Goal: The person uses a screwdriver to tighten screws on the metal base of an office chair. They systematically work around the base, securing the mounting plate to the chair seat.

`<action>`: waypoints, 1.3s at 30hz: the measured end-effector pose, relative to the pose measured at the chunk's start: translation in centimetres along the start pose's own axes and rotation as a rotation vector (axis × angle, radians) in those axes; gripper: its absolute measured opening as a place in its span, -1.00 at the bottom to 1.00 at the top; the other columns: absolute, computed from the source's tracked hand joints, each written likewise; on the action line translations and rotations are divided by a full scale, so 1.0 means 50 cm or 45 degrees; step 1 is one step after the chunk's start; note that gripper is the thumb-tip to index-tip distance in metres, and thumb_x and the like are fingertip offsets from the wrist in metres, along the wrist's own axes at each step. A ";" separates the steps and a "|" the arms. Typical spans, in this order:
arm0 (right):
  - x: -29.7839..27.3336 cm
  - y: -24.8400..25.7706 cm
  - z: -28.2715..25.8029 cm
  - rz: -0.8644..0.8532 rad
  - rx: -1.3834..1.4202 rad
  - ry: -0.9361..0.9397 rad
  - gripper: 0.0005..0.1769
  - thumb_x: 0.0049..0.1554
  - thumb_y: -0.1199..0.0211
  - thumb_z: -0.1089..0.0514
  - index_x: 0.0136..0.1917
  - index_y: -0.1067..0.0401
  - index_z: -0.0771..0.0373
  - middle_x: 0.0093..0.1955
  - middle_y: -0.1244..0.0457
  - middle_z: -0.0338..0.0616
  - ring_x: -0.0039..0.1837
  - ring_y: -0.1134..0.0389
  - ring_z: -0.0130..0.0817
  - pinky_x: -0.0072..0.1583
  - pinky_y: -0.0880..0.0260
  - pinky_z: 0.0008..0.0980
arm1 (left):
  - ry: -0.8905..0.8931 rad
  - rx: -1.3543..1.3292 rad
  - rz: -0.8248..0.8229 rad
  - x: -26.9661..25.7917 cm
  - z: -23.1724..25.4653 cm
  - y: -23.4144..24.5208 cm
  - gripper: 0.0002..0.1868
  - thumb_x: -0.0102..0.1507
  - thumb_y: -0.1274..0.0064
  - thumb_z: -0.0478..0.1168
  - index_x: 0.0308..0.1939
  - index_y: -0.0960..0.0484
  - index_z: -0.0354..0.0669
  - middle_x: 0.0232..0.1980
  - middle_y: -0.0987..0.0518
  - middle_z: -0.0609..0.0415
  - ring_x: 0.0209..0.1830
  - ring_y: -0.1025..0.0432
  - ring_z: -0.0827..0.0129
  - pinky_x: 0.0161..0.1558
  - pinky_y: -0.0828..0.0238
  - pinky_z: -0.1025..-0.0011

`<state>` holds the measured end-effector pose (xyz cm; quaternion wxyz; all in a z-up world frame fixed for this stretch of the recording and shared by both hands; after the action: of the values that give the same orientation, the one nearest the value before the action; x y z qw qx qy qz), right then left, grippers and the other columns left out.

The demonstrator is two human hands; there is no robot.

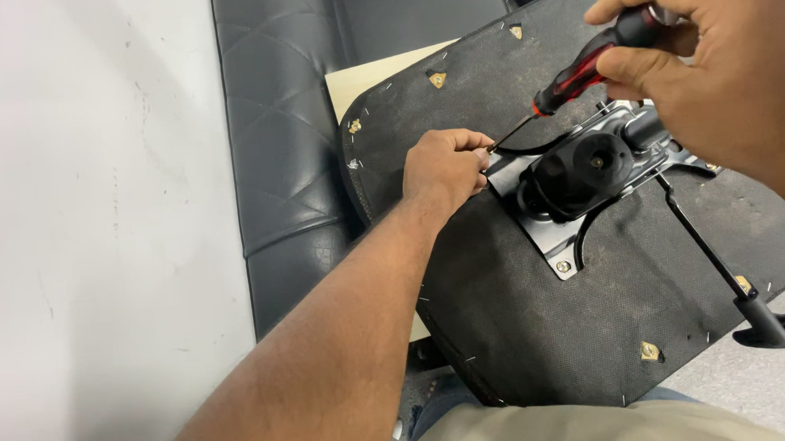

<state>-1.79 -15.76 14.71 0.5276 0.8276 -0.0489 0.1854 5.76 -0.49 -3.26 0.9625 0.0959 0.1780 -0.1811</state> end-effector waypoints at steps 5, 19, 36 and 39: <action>0.027 0.006 -0.032 -0.049 -0.165 0.015 -0.77 0.23 -0.34 0.25 0.15 -0.53 0.37 -0.22 -0.37 0.02 -0.18 -0.47 -0.28 -0.25 -0.41 -0.42 | 0.017 -0.036 -0.013 0.003 -0.003 -0.001 -0.77 0.26 -0.08 -0.32 -0.04 -0.76 -0.09 -0.32 -0.69 0.18 -0.49 -0.53 0.57 -0.35 -0.62 0.53; 0.080 0.006 -0.080 -0.209 -0.340 0.100 -0.67 0.24 -0.33 0.05 0.16 -0.57 0.31 -0.20 -0.38 -0.01 -0.22 -0.44 -0.27 -0.17 -0.42 -0.34 | -0.159 0.252 -0.001 -0.032 0.013 -0.003 -0.76 0.27 -0.14 -0.13 0.01 -0.74 0.12 -0.28 -0.57 0.28 -0.47 -0.47 0.60 -0.28 -0.53 0.50; 0.091 -0.003 -0.051 -0.172 -0.349 -0.294 -0.64 0.34 -0.23 -0.04 0.07 -0.57 0.32 -0.34 -0.38 0.01 -0.33 -0.46 -0.30 -0.32 -0.40 -0.43 | -0.193 0.500 0.170 -0.043 0.025 -0.016 -0.75 0.30 -0.06 0.04 -0.08 -0.76 0.14 -0.13 -0.54 0.19 -0.09 -0.51 0.32 0.00 -0.45 0.26; 0.097 0.017 -0.046 -0.213 -0.206 -0.180 -0.65 0.30 -0.24 0.00 0.21 -0.50 0.27 -0.26 -0.37 -0.05 -0.27 -0.44 -0.38 -0.30 -0.42 -0.51 | -0.147 0.514 0.137 -0.042 0.027 -0.021 -0.75 0.32 -0.02 0.05 -0.09 -0.74 0.12 -0.10 -0.53 0.19 -0.07 -0.52 0.33 0.01 -0.46 0.25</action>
<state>1.89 -13.52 18.03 0.6014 0.7945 -0.0318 0.0773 3.94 -1.15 -1.34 0.9406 0.2855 0.0772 -0.1666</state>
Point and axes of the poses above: each hand's wrist, its own x-axis towards the middle knuckle, its own y-axis out of the back of the hand, z = x × y, the point moved 3 cm from there along x, towards the middle knuckle
